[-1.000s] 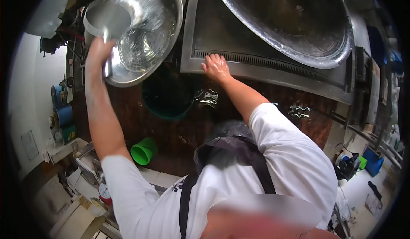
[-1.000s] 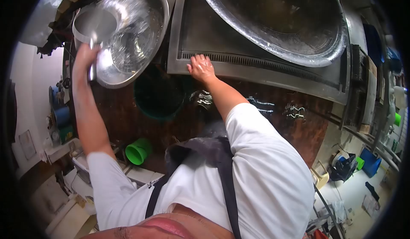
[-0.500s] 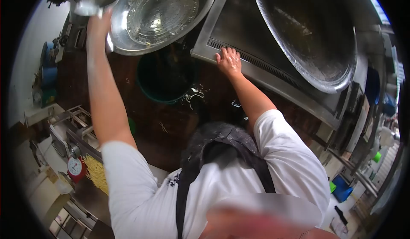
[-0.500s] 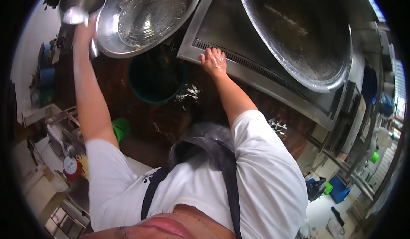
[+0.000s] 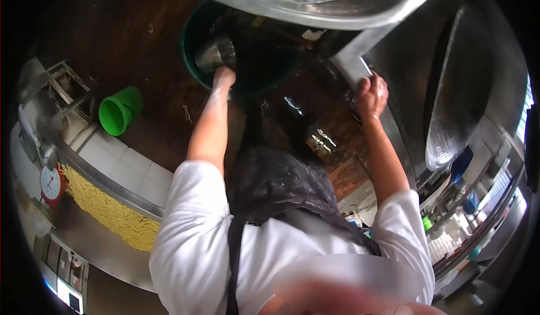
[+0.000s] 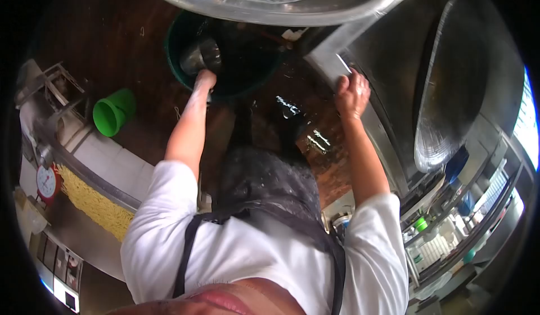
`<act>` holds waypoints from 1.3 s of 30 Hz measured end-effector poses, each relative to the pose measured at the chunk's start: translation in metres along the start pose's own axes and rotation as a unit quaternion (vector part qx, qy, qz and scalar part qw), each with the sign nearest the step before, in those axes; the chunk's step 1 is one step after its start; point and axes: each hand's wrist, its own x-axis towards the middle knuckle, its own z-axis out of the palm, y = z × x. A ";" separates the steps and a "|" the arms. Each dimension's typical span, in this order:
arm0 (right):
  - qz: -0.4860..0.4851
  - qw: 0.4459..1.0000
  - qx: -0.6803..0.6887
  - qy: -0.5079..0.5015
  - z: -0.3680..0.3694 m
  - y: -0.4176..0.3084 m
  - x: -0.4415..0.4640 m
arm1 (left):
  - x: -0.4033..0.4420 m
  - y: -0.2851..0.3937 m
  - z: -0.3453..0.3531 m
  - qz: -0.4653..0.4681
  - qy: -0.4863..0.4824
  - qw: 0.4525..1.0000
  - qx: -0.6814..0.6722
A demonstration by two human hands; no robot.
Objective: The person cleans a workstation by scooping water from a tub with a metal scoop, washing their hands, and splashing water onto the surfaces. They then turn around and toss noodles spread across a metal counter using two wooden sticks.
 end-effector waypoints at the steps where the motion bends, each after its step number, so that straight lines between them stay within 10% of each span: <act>1: 0.013 0.999 -0.021 -0.027 0.003 0.003 -0.001 | 0.034 0.003 0.019 0.026 -0.013 0.996 0.087; 12: -0.012 0.999 0.003 -0.048 0.003 -0.009 0.010 | 0.226 0.003 0.126 -0.022 0.081 0.994 -0.074; 20: 0.002 0.999 0.021 -0.029 0.006 -0.001 0.005 | 0.217 -0.017 0.132 0.013 0.087 0.971 -0.221; 27: 0.024 0.998 0.049 -0.012 -0.010 0.016 0.000 | 0.057 -0.009 0.084 0.045 0.032 0.748 -0.662; 39: -0.025 0.990 0.099 0.098 0.006 -0.035 -0.017 | -0.329 0.016 -0.031 0.222 0.091 0.845 -0.478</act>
